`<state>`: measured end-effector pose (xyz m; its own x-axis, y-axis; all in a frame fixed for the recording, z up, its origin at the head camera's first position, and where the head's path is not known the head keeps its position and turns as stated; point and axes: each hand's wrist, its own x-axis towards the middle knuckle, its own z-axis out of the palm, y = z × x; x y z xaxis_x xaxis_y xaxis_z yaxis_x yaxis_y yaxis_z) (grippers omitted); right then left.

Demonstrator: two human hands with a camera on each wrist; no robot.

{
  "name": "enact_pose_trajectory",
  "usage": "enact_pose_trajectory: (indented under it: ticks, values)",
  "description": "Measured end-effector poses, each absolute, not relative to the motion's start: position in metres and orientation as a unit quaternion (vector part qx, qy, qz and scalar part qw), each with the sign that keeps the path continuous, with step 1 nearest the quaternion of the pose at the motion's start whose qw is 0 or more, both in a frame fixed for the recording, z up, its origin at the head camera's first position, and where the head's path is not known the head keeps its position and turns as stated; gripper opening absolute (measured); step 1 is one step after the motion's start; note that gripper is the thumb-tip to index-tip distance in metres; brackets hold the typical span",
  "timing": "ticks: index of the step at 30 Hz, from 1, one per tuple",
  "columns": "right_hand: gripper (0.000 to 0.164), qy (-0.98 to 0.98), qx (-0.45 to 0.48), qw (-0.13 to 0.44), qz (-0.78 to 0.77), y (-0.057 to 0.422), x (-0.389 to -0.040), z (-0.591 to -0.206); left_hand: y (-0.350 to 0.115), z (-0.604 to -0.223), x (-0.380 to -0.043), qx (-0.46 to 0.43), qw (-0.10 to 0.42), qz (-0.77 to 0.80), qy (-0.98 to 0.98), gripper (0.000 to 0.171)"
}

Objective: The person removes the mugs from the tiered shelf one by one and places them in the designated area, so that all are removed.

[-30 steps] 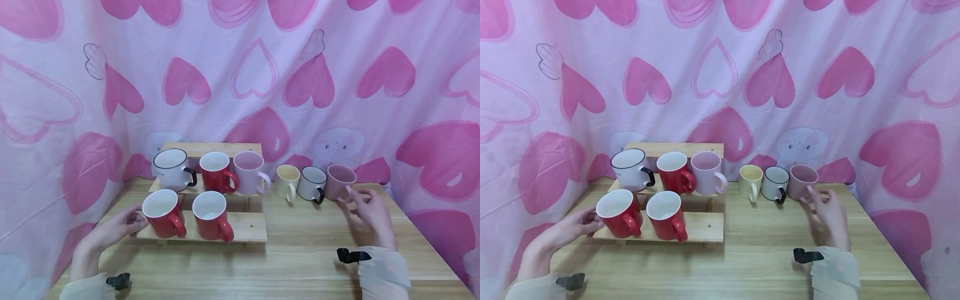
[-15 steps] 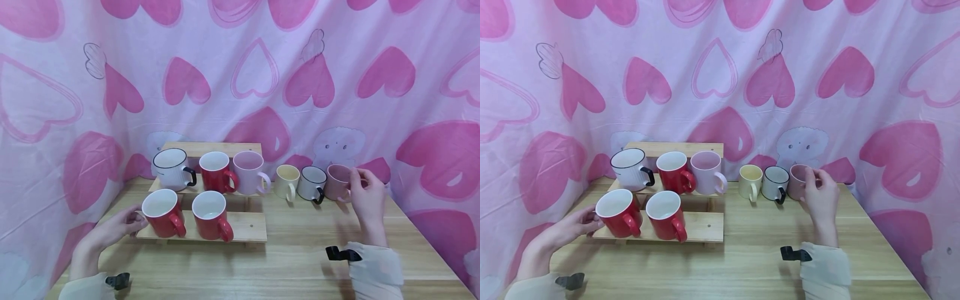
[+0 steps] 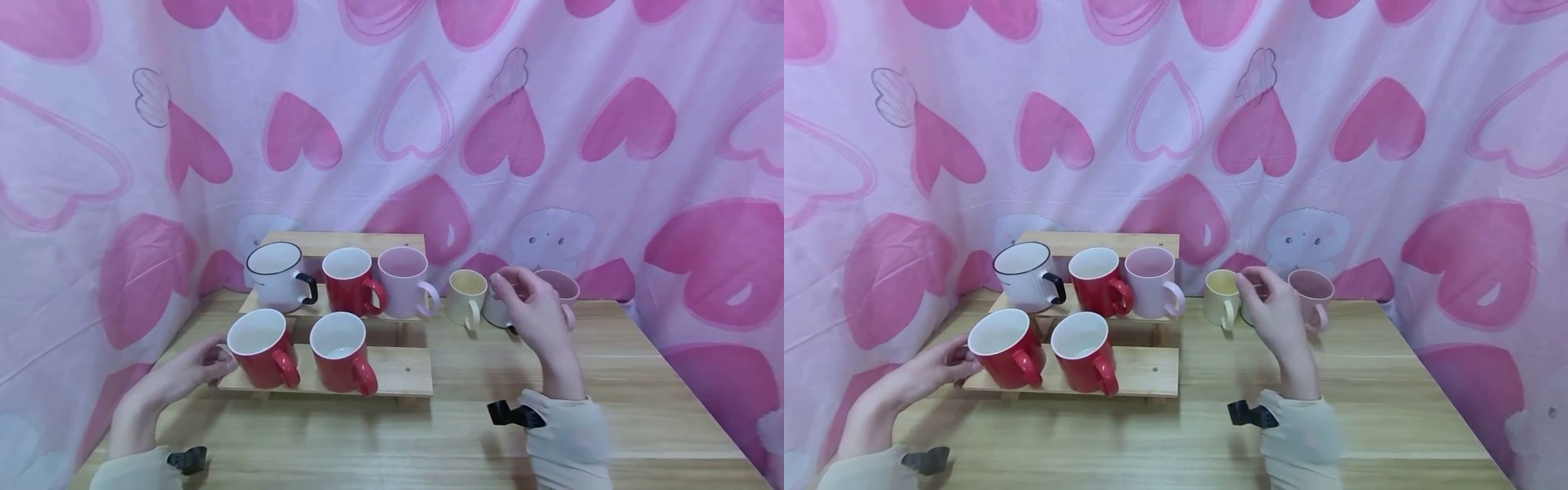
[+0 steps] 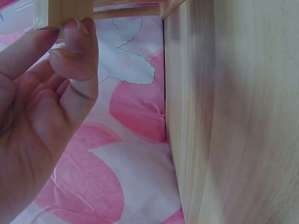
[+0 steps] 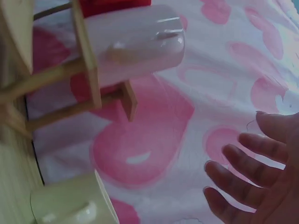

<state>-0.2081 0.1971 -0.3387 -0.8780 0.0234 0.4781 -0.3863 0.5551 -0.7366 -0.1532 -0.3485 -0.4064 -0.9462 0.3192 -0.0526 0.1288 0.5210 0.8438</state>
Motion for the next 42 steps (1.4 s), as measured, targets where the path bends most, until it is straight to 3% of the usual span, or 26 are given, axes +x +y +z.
enact_pose_trajectory:
  ticks: [12, 25, 42]
  values:
    - [0.025, -0.842, 0.191, 0.154, 0.481, 0.146, -0.215, -0.346, -0.348, -0.405, -0.154, 0.126, 0.109, 0.478, 0.862, 0.046]
    - [0.021, -0.832, 0.215, 0.089, 0.503, 0.123, -0.218, -0.357, -0.347, -0.408, -0.155, 0.123, 0.113, 0.472, 0.866, 0.047]
    - [0.032, -0.796, 0.191, 0.003, 0.574, 0.114, -0.218, -0.36, -0.349, -0.409, -0.154, 0.13, 0.101, 0.476, 0.864, 0.048]
